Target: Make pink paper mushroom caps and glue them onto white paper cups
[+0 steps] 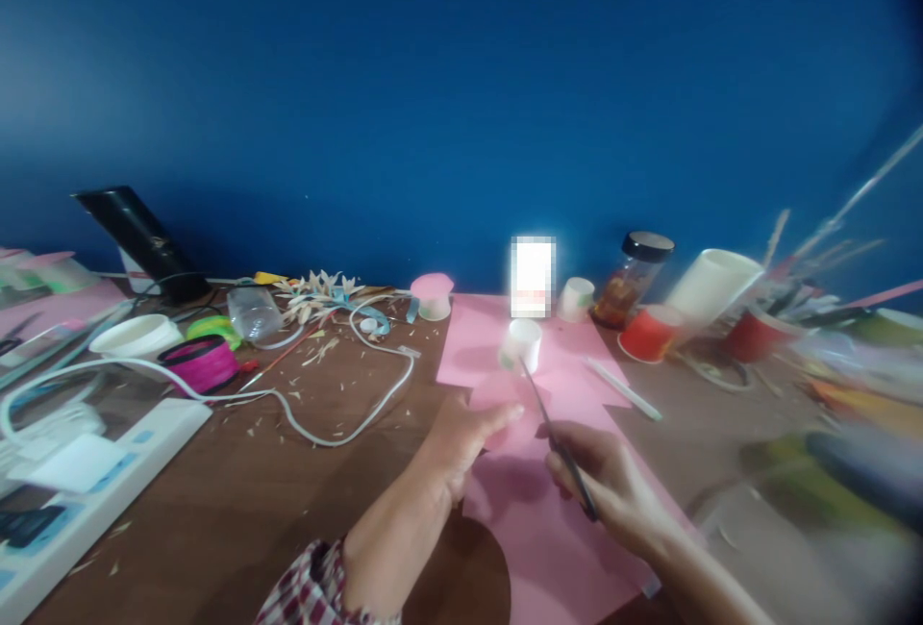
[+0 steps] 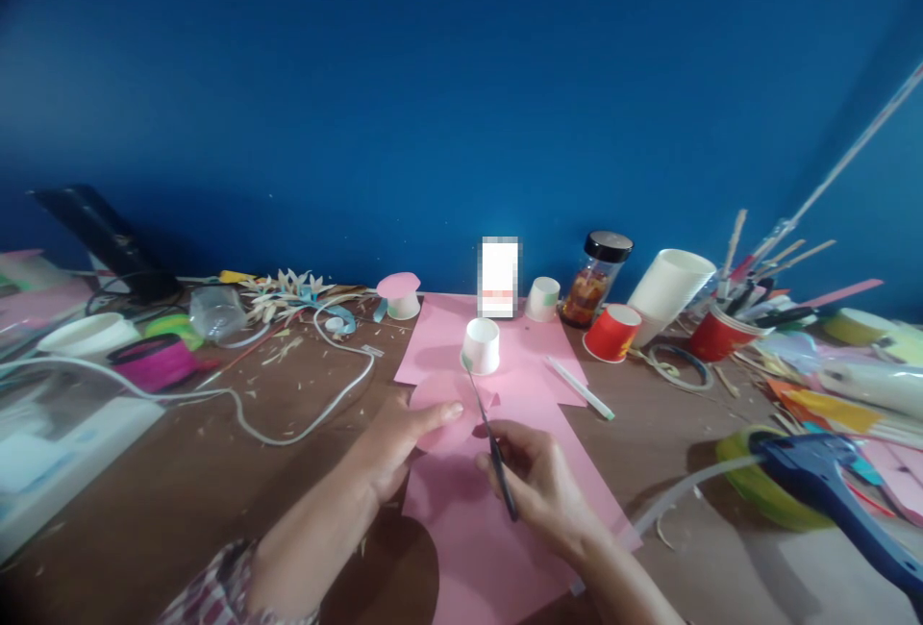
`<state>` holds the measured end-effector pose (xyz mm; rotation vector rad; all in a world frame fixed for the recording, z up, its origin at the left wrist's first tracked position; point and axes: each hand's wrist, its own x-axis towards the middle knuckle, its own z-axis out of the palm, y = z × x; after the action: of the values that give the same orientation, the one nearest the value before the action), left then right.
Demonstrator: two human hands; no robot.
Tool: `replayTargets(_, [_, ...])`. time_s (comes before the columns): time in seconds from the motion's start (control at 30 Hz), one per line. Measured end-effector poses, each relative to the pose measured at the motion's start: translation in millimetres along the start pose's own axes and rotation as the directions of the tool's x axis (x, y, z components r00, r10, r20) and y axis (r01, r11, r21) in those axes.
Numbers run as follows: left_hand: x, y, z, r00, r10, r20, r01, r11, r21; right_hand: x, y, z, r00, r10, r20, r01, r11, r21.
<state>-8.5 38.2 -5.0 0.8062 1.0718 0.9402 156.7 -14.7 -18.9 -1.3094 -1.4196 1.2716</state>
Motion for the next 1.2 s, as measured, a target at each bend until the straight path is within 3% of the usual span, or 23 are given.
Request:
replayTargets(0.57, [3, 1, -3.9, 0.997, -0.005, 0.071, 0.002, 0.999, 0.035, 0, 0, -5, 0.999, 0.039, 0.014, -0.038, 0.994, -0.104])
replayTargets(1.03, [1, 5, -3.2, 0.999, -0.025, 0.031, 0.024, 0.999, 0.036, 0, -2, -9, 1.0, 0.006, 0.016, -0.003, 0.984, -0.177])
replayTargets(1.2, [-1, 7, -4.0, 0.997, -0.026, 0.079, 0.025, 0.999, 0.021, 0, -3, -9, 1.0, 0.014, 0.026, -0.009, 0.987, -0.163])
